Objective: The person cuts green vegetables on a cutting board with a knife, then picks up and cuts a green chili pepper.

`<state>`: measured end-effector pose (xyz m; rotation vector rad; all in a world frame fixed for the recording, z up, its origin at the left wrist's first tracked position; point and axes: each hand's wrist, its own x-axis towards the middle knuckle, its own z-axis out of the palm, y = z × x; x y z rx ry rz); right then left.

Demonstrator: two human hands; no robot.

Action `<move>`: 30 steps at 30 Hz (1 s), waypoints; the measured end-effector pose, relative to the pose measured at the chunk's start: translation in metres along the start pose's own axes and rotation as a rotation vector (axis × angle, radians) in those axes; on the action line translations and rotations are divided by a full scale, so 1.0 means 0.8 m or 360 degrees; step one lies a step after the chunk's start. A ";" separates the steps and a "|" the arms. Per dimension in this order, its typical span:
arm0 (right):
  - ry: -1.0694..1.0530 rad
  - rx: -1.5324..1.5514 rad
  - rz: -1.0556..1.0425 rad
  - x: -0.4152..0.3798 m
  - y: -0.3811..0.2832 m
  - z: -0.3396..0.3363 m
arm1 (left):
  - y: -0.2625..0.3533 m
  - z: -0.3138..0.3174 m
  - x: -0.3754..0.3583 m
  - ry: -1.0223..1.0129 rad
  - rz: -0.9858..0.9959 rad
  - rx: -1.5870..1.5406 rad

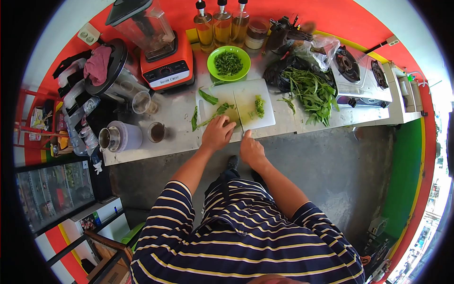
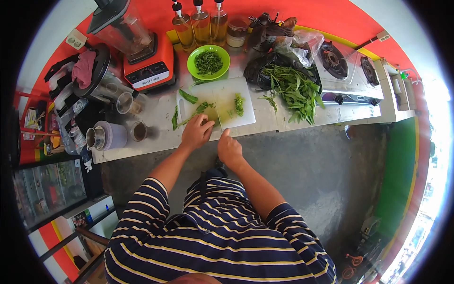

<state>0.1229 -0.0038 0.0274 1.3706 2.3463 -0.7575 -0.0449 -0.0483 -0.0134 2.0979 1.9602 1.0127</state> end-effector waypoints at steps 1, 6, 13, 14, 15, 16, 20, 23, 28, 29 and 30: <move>0.0007 -0.0007 0.0004 0.005 -0.002 -0.002 | 0.000 0.000 0.000 0.0019 0.0006 -0.0010; 0.0035 -0.0026 -0.0018 0.031 -0.003 -0.022 | 0.002 -0.002 0.000 0.0022 0.0020 0.0005; -0.0076 -0.0048 0.0042 -0.006 -0.007 -0.019 | -0.003 0.001 -0.003 -0.0091 -0.0058 0.0045; -0.0078 -0.0055 0.0040 -0.004 -0.007 -0.016 | -0.004 0.001 -0.004 -0.0105 -0.0059 0.0037; -0.0056 -0.0075 0.0019 -0.001 -0.007 -0.010 | -0.003 0.000 -0.003 -0.0103 -0.0063 0.0037; -0.0033 -0.0091 -0.0002 0.001 -0.006 -0.005 | -0.002 -0.001 -0.002 -0.0111 -0.0060 0.0053; -0.0006 -0.0077 -0.0042 0.034 -0.001 -0.015 | 0.000 -0.002 -0.003 -0.0089 -0.0051 0.0063; -0.0035 -0.0137 -0.0106 0.035 0.000 -0.023 | 0.003 -0.003 -0.003 -0.0070 -0.0051 0.0063; -0.0062 -0.0124 -0.0049 0.003 -0.001 -0.005 | 0.002 -0.003 -0.001 0.0023 0.0001 0.0029; -0.0049 -0.0126 -0.0050 0.007 -0.002 -0.004 | 0.002 -0.004 -0.001 0.0003 -0.0002 0.0032; -0.0037 -0.0166 -0.0079 0.008 -0.005 -0.006 | 0.004 -0.005 0.000 0.0006 0.0010 0.0033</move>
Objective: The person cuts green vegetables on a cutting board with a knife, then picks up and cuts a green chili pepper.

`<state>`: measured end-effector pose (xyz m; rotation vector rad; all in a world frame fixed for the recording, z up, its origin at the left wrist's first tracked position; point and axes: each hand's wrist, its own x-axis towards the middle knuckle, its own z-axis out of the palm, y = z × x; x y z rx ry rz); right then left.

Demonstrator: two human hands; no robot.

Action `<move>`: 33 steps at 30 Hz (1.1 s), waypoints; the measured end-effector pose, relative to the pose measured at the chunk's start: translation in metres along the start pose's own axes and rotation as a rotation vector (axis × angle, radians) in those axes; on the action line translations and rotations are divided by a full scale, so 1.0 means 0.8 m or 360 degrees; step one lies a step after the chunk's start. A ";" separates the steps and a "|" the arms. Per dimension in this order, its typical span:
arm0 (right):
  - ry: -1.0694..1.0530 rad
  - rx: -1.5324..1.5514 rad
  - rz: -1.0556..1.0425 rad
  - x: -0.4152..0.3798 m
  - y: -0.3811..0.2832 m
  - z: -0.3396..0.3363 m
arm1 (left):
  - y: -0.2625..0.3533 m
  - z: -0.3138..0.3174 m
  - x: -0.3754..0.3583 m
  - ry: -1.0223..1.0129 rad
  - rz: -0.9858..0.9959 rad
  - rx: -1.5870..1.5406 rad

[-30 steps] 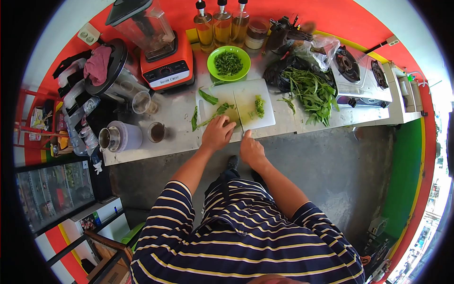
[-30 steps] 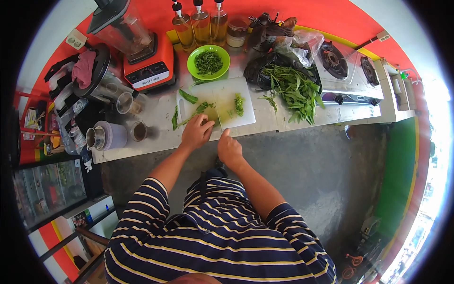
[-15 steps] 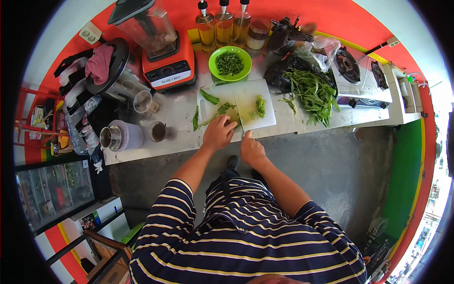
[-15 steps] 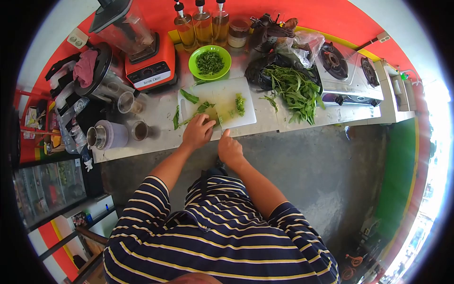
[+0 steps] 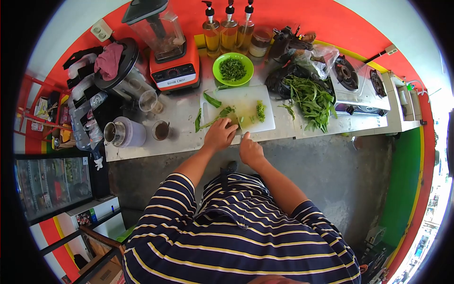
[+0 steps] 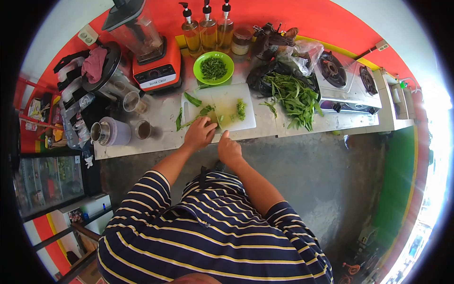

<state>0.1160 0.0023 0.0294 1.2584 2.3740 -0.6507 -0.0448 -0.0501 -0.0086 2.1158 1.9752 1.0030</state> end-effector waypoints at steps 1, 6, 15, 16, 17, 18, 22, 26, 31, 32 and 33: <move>0.0009 -0.0032 -0.0021 0.000 -0.001 -0.002 | 0.002 -0.002 0.000 -0.0020 -0.0014 -0.0012; 0.0067 0.0096 0.0033 0.016 0.014 -0.006 | 0.005 -0.003 0.001 -0.0064 0.0016 0.0027; 0.0149 0.0087 -0.0028 0.023 0.071 -0.033 | 0.028 0.004 0.003 -0.0053 -0.0152 0.0113; 0.0137 0.0096 -0.0063 0.024 0.078 -0.036 | 0.039 0.006 0.003 -0.0075 -0.0270 0.0154; 0.0146 0.0086 -0.0087 0.024 0.086 -0.038 | 0.049 0.008 0.003 -0.0096 -0.0396 0.0193; 0.0184 0.0163 -0.0123 0.024 0.092 -0.041 | 0.057 0.008 0.008 -0.0070 -0.0412 0.0212; 0.0186 0.0370 -0.0340 0.027 0.101 -0.048 | 0.070 -0.003 0.017 -0.0380 -0.0633 0.0183; 0.0055 0.0246 -0.0571 0.040 0.100 -0.045 | 0.080 -0.005 0.012 -0.0384 -0.0628 0.0170; -0.0084 0.0220 -0.0569 0.045 0.093 -0.033 | 0.098 0.010 0.002 -0.0461 -0.0697 0.0273; -0.0112 0.0212 -0.0589 0.043 0.093 -0.028 | 0.101 0.013 0.005 -0.0515 -0.0753 0.0323; -0.0112 0.0112 -0.0526 0.041 0.092 -0.025 | 0.105 0.014 0.009 -0.0566 -0.0807 0.0373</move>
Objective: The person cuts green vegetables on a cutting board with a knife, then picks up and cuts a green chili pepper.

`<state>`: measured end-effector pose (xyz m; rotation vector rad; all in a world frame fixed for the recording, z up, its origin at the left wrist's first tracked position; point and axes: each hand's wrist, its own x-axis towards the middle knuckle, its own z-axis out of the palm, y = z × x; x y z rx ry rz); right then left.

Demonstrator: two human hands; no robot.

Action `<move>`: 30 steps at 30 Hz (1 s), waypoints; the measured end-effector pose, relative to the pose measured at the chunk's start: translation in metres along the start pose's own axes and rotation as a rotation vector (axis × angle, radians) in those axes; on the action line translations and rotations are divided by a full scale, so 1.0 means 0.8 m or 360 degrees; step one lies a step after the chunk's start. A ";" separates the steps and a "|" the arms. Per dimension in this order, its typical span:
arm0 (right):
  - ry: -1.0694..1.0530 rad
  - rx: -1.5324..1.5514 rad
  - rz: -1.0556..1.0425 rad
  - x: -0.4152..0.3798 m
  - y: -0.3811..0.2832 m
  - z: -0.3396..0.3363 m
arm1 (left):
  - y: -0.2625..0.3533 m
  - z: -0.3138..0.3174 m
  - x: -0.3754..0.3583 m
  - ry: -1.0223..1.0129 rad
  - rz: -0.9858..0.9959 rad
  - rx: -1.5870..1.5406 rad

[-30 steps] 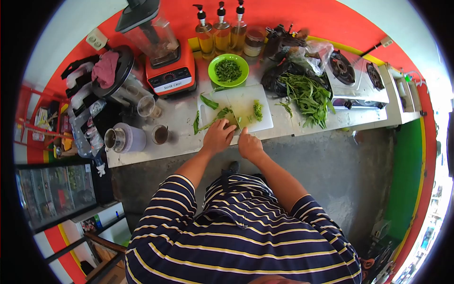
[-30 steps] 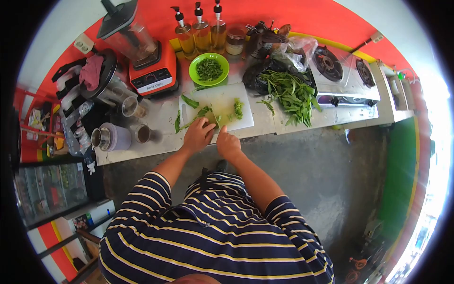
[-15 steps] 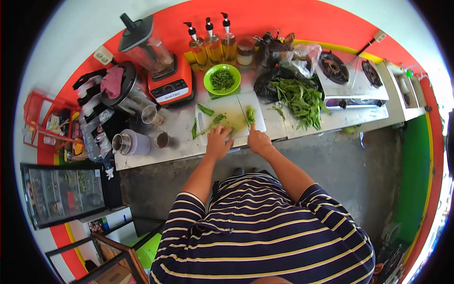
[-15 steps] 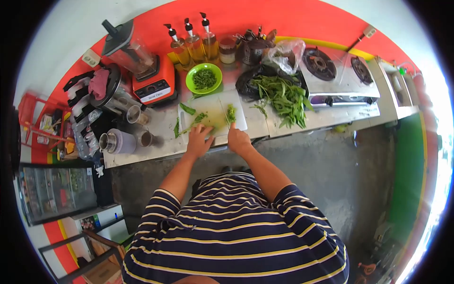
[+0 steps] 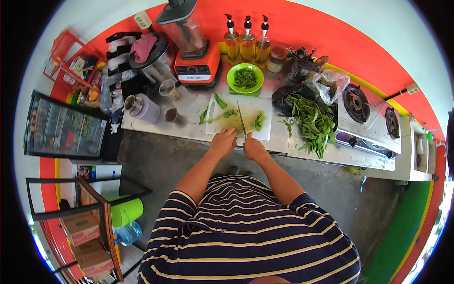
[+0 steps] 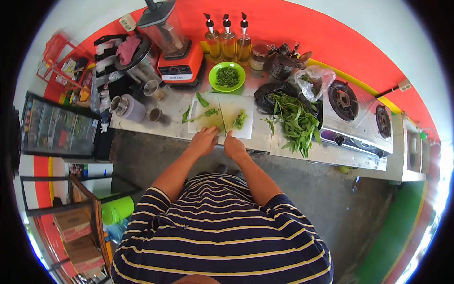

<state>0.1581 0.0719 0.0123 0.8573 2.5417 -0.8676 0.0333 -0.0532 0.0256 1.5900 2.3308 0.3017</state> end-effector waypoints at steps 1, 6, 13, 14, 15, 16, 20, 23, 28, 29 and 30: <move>-0.0012 -0.0097 0.0064 -0.001 -0.002 0.002 | 0.006 -0.001 0.000 -0.0002 -0.0034 -0.0005; 0.0022 -0.0001 0.0083 0.004 -0.015 -0.005 | 0.014 0.009 0.002 -0.0171 -0.0185 0.0126; -0.0324 0.0008 0.0141 0.007 -0.026 -0.060 | 0.023 0.001 0.000 -0.0360 -0.0261 0.0220; -0.0324 0.0001 0.0134 0.004 -0.026 -0.055 | 0.024 0.001 0.001 -0.0345 -0.0276 0.0206; -0.0302 0.0077 0.0138 -0.002 -0.024 -0.045 | 0.024 0.000 0.002 -0.0327 -0.0286 0.0191; -0.0277 0.0149 0.0144 -0.006 -0.018 -0.034 | 0.024 -0.002 0.002 -0.0314 -0.0283 0.0188; -0.0101 -0.0159 0.0104 -0.014 -0.022 0.000 | 0.025 -0.013 0.002 -0.0236 -0.0238 0.0065; -0.0105 -0.0061 0.0109 0.002 -0.024 -0.011 | 0.022 -0.013 0.006 -0.0167 -0.0194 0.0068; -0.0126 -0.0245 0.0106 -0.009 -0.026 -0.038 | 0.007 0.007 0.033 0.0138 -0.0170 -0.0041; -0.0188 -0.0317 0.0110 -0.016 -0.030 -0.039 | 0.005 0.011 0.040 0.0211 -0.0208 -0.0059; -0.0179 -0.0318 0.0133 -0.018 -0.031 -0.032 | 0.003 0.015 0.043 0.0276 -0.0247 -0.0082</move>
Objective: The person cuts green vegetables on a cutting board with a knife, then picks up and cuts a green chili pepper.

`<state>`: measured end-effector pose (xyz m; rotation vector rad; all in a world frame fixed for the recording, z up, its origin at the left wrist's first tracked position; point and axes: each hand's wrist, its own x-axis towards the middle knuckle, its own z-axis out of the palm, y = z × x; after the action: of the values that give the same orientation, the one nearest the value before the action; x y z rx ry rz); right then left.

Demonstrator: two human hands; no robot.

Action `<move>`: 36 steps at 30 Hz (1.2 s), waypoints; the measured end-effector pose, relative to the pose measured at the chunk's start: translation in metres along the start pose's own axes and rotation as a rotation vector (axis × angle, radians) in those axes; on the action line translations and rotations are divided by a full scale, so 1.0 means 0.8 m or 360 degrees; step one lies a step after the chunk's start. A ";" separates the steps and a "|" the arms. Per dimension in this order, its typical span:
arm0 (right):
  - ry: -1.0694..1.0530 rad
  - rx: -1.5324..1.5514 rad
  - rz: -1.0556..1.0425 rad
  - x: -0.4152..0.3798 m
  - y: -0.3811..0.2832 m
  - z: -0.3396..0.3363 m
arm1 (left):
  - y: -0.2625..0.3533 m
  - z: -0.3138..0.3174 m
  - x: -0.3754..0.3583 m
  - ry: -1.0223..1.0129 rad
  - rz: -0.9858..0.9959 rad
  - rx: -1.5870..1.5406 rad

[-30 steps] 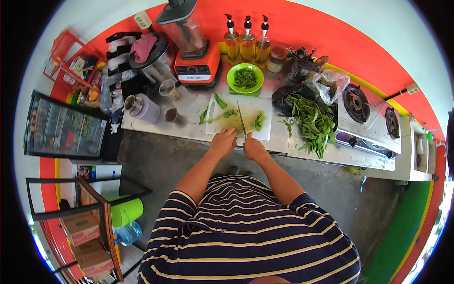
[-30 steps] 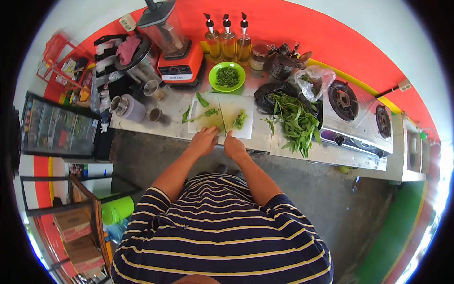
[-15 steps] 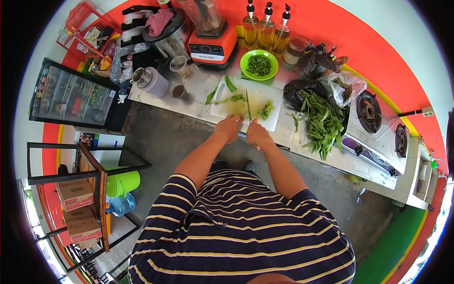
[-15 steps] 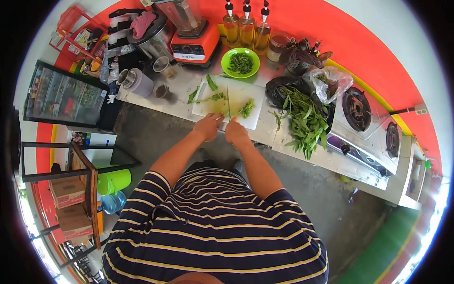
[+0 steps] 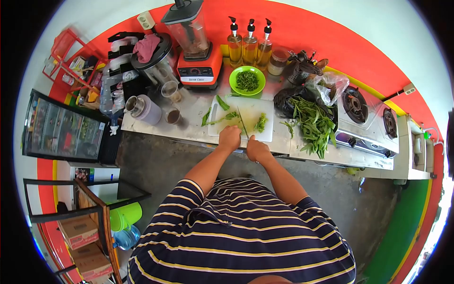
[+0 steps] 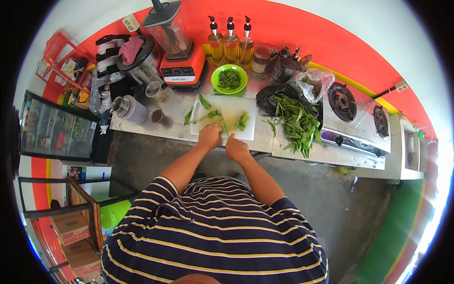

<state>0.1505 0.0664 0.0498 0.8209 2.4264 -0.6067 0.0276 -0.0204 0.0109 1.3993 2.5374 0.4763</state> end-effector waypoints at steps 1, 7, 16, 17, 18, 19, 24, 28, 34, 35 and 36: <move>0.0015 -0.0005 0.0023 -0.002 -0.003 0.008 | -0.005 0.003 0.006 -0.0009 0.0019 -0.0013; 0.0103 0.0027 0.0142 0.023 -0.017 0.010 | -0.029 -0.002 0.031 0.0077 0.0418 -0.0043; -0.0002 -0.0063 0.0245 -0.004 -0.028 0.017 | -0.054 0.009 0.020 0.0148 0.0477 -0.0527; 0.0034 -0.0025 0.0263 -0.001 -0.031 0.019 | -0.054 0.011 0.020 0.0145 0.0482 -0.0529; 0.0033 -0.0008 0.0267 0.004 -0.033 0.018 | -0.053 0.009 0.016 0.0194 0.0477 -0.0461; 0.0019 0.0018 0.0272 0.010 -0.033 0.013 | -0.053 0.006 0.011 0.0235 0.0479 -0.0387; -0.0069 0.0105 0.0265 -0.013 -0.036 -0.013 | -0.046 -0.027 0.013 -0.0060 0.0414 -0.0277; 0.0097 0.0085 0.0250 -0.008 -0.031 0.031 | -0.057 -0.027 0.003 -0.0166 0.0875 0.0053; 0.0206 0.0077 0.0254 0.000 -0.032 0.025 | -0.070 -0.028 -0.009 -0.0229 0.1019 0.0078; 0.0189 0.0056 0.0231 0.004 -0.033 0.016 | -0.066 -0.027 -0.006 -0.0283 0.0950 0.0038; 0.0166 0.0036 0.0203 0.004 -0.033 0.011 | -0.065 -0.025 -0.004 -0.0278 0.0954 0.0031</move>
<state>0.1336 0.0439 0.0475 1.0317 2.4408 -0.5560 -0.0178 -0.0524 0.0098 2.1028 1.9616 0.3943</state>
